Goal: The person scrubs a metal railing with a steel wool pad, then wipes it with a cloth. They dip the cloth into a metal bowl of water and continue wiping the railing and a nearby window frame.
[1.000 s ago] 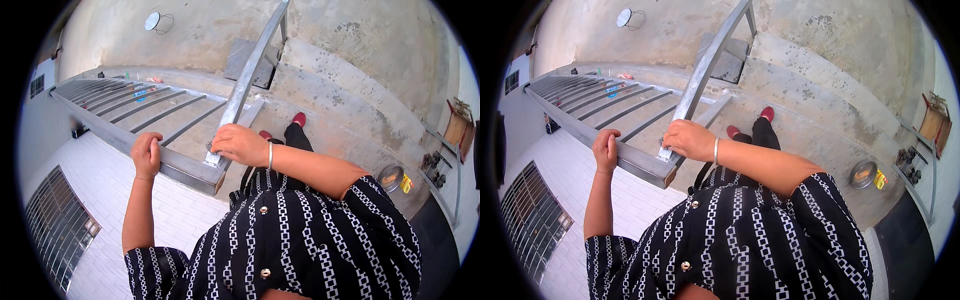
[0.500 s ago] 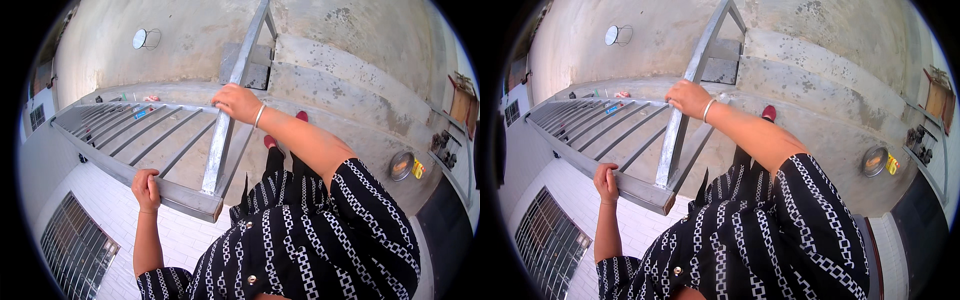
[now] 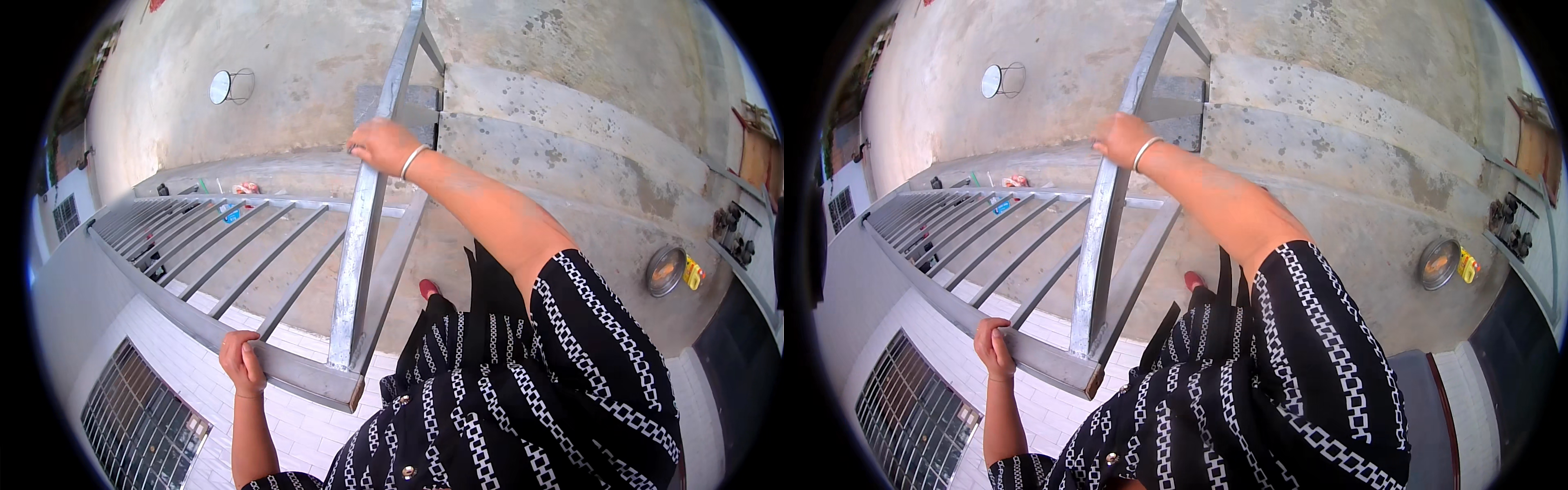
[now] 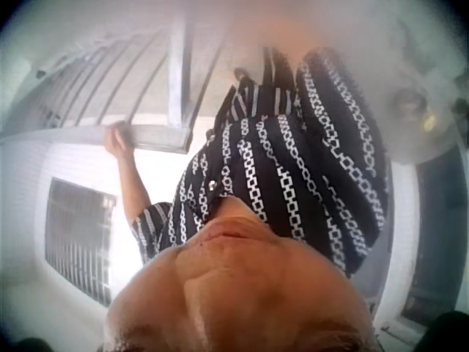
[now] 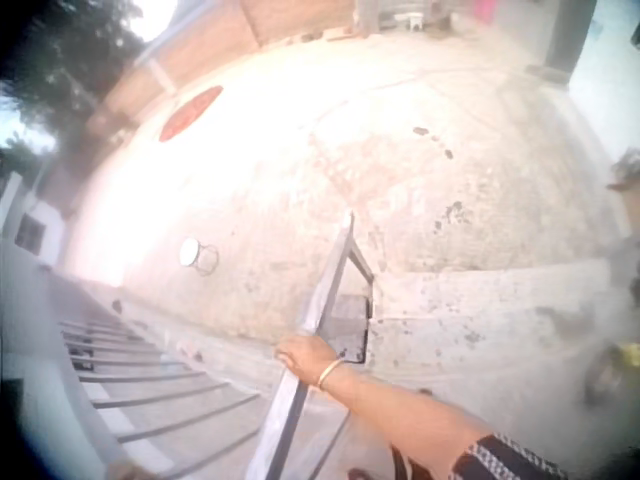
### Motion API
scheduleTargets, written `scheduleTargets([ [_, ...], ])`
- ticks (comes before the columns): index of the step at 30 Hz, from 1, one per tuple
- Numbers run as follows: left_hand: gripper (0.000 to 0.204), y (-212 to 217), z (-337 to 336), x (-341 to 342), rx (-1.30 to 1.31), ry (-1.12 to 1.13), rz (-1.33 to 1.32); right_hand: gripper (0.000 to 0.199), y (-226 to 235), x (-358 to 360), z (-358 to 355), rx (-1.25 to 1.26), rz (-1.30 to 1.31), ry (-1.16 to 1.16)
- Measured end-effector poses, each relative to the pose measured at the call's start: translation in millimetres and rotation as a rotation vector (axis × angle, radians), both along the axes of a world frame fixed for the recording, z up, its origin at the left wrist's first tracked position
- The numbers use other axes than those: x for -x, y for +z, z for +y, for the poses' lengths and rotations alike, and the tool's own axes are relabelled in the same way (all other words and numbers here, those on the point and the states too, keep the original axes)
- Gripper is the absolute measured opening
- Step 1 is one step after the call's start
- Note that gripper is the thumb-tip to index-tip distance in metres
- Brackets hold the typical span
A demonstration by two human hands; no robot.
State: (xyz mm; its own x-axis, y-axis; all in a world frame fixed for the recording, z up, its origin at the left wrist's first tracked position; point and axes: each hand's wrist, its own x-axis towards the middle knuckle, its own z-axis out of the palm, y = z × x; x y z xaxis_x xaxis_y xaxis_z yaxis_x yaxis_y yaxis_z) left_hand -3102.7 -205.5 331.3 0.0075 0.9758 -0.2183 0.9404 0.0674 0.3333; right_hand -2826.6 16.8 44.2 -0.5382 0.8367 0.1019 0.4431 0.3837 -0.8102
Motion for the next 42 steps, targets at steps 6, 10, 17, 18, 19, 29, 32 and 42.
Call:
scheduleTargets([
  [6, 0.024, -6.5, -6.2, -0.6, -0.041, 0.038, -0.027, 0.013, 49.8, -0.2, -61.9, -0.093, 0.167, 0.045],
  [10, 0.023, -7.0, -7.4, 2.5, -0.061, 0.012, -0.049, 0.012, 140.5, 12.2, -159.3, 0.035, 0.589, 0.521],
  [17, 0.02, -7.6, -7.4, 0.0, -0.124, -0.006, -0.055, 0.011, 36.2, 5.5, -30.9, -0.062, -0.111, -0.066],
  [18, 0.02, -7.1, -8.1, 1.8, -0.133, -0.008, -0.063, 0.011, 48.5, 12.1, -54.0, -0.052, -0.121, -0.05],
  [19, 0.02, -6.7, -10.2, -0.5, -0.108, 0.02, -0.059, 0.01, 76.8, 17.7, -92.7, -0.022, 0.007, 0.036],
  [29, 0.025, -19.6, -14.2, 14.0, -0.199, 0.037, -0.038, 0.021, 189.8, -61.4, -281.3, 0.826, 0.554, -0.038],
  [32, 0.024, -31.0, -11.2, 24.6, -0.263, 0.038, 0.005, 0.031, 189.5, -104.6, -336.4, 1.107, 1.136, -0.392],
  [42, 0.02, -1.6, -127.4, -165.3, -0.147, 0.103, -1.156, 0.048, 236.0, -263.3, -494.7, 0.991, 1.98, -0.453],
])
